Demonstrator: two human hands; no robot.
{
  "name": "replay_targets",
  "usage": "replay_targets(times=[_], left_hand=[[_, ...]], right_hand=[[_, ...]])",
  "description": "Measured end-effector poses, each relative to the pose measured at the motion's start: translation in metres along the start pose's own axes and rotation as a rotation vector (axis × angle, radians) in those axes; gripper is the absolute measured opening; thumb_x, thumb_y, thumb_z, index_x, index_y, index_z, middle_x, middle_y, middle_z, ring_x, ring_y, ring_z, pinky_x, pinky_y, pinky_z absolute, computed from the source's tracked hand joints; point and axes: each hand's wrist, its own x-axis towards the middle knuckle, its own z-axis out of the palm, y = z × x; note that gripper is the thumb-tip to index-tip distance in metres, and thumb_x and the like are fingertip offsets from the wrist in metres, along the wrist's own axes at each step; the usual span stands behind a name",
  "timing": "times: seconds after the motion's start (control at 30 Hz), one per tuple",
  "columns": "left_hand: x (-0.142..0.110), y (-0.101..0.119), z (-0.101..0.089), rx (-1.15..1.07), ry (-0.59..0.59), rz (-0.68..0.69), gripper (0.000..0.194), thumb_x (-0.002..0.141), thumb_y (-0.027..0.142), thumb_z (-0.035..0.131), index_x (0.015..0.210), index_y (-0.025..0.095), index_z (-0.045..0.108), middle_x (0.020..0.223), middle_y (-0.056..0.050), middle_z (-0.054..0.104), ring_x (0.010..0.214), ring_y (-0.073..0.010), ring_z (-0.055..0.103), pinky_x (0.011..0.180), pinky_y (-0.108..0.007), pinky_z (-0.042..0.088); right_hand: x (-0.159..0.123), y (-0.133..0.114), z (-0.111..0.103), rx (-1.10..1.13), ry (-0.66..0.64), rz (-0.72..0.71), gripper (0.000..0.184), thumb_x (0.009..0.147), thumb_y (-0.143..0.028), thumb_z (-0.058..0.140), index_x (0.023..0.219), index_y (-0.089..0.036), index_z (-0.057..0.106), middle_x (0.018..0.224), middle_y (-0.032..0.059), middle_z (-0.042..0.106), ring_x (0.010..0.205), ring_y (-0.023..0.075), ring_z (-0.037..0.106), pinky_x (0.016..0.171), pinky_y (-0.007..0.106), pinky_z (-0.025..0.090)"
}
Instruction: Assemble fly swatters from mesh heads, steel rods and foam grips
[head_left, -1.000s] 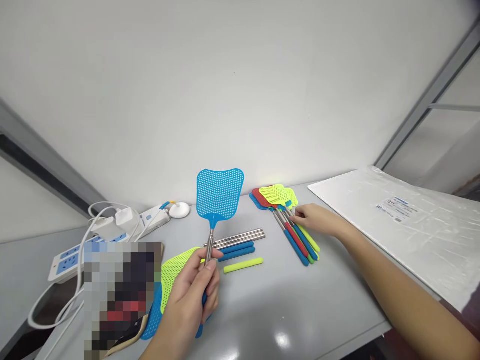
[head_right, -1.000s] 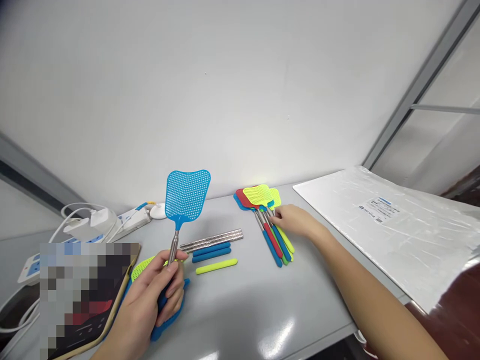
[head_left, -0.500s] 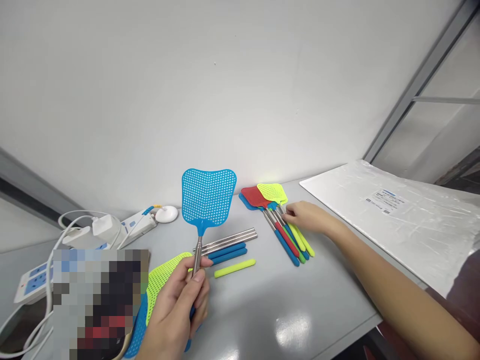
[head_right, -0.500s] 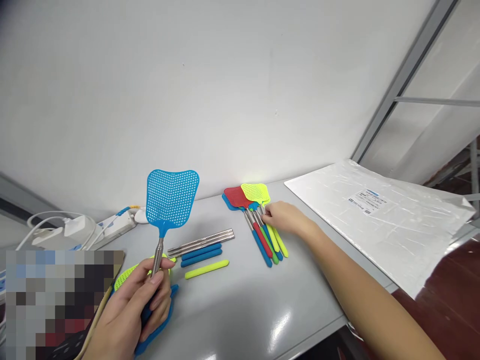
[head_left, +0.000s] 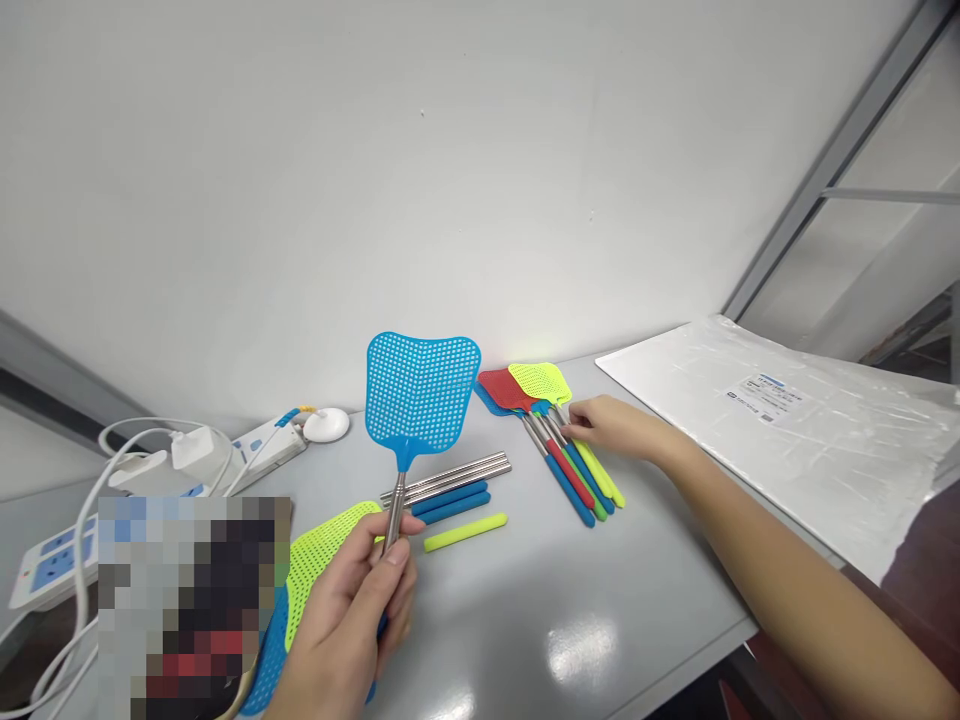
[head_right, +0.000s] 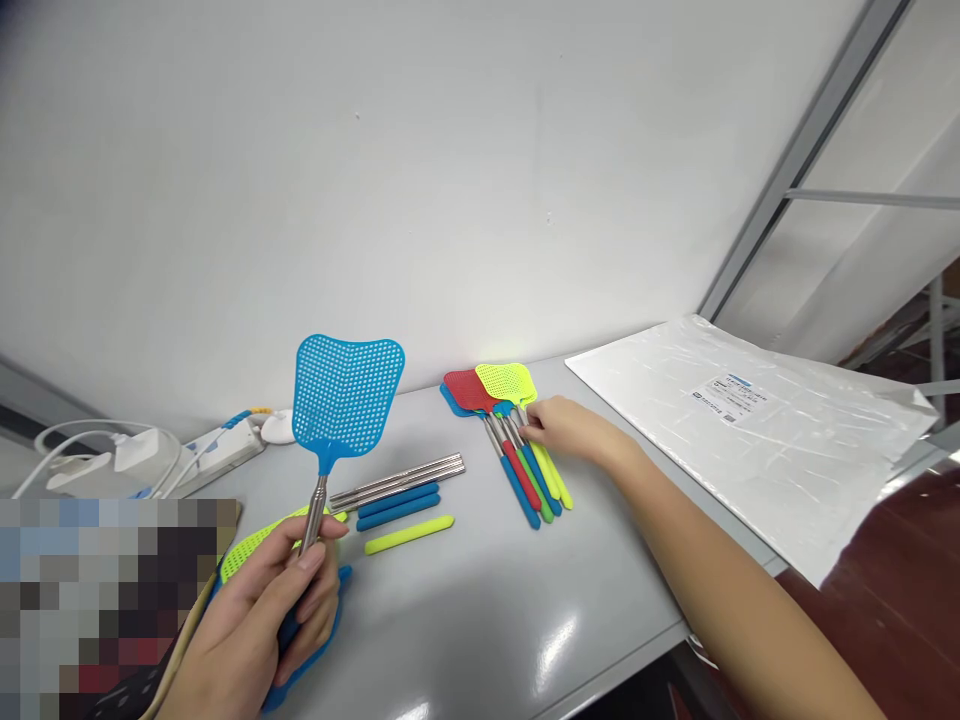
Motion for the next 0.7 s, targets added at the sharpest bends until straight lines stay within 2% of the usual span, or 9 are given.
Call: replay_targets(times=[0.23, 0.37, 0.47, 0.57, 0.63, 0.7], left_hand=[[0.001, 0.001, 0.001, 0.021, -0.027, 0.003, 0.041, 0.091, 0.052, 0.057, 0.121, 0.025, 0.052, 0.059, 0.009, 0.038, 0.037, -0.0049, 0.029, 0.037, -0.019, 0.024], [0.000, 0.003, 0.003, 0.030, -0.062, -0.001, 0.041, 0.092, 0.052, 0.056, 0.122, 0.024, 0.053, 0.061, 0.009, 0.039, 0.038, -0.0042, 0.028, 0.039, -0.019, 0.025], [-0.002, 0.006, 0.004, 0.090, -0.104, -0.015, 0.044, 0.093, 0.055, 0.051, 0.123, 0.023, 0.054, 0.062, 0.008, 0.041, 0.040, -0.0050, 0.030, 0.040, -0.020, 0.027], [-0.004, 0.009, 0.005, 0.159, -0.145, -0.024, 0.047, 0.094, 0.056, 0.048, 0.125, 0.022, 0.054, 0.061, 0.007, 0.041, 0.041, -0.0060, 0.032, 0.040, -0.020, 0.028], [-0.005, 0.010, 0.007, 0.189, -0.166, -0.034, 0.048, 0.094, 0.057, 0.047, 0.127, 0.022, 0.053, 0.061, 0.007, 0.041, 0.041, -0.0064, 0.033, 0.039, -0.019, 0.027], [-0.005, 0.011, 0.009, 0.219, -0.209, -0.060, 0.049, 0.094, 0.058, 0.046, 0.128, 0.023, 0.051, 0.060, 0.008, 0.041, 0.040, -0.0063, 0.033, 0.037, -0.019, 0.026]], right_hand=[[0.002, 0.003, 0.003, 0.038, 0.028, -0.027, 0.032, 0.089, -0.041, 0.055, 0.065, -0.021, 0.048, 0.063, -0.0001, 0.054, 0.056, 0.0135, 0.044, 0.053, 0.027, 0.025], [0.001, -0.002, 0.002, 0.084, 0.129, -0.048, 0.030, 0.090, -0.044, 0.054, 0.070, -0.021, 0.051, 0.068, 0.0013, 0.057, 0.060, 0.0150, 0.047, 0.055, 0.028, 0.028], [-0.004, -0.017, 0.001, 0.149, 0.190, -0.096, 0.033, 0.095, -0.049, 0.045, 0.080, -0.021, 0.053, 0.072, 0.0005, 0.057, 0.063, 0.0148, 0.048, 0.058, 0.027, 0.032], [-0.015, -0.038, 0.006, 0.403, 0.101, -0.243, 0.032, 0.096, -0.050, 0.045, 0.091, -0.021, 0.057, 0.073, -0.0013, 0.056, 0.067, 0.0139, 0.050, 0.061, 0.026, 0.037], [-0.023, -0.053, 0.014, 0.651, -0.034, -0.385, 0.031, 0.090, -0.051, 0.057, 0.100, -0.021, 0.059, 0.075, -0.0023, 0.053, 0.068, 0.0132, 0.049, 0.063, 0.026, 0.038], [-0.030, -0.069, 0.026, 0.853, -0.168, -0.482, 0.040, 0.083, -0.050, 0.069, 0.107, -0.020, 0.059, 0.075, -0.0034, 0.049, 0.068, 0.0125, 0.047, 0.064, 0.026, 0.039]])
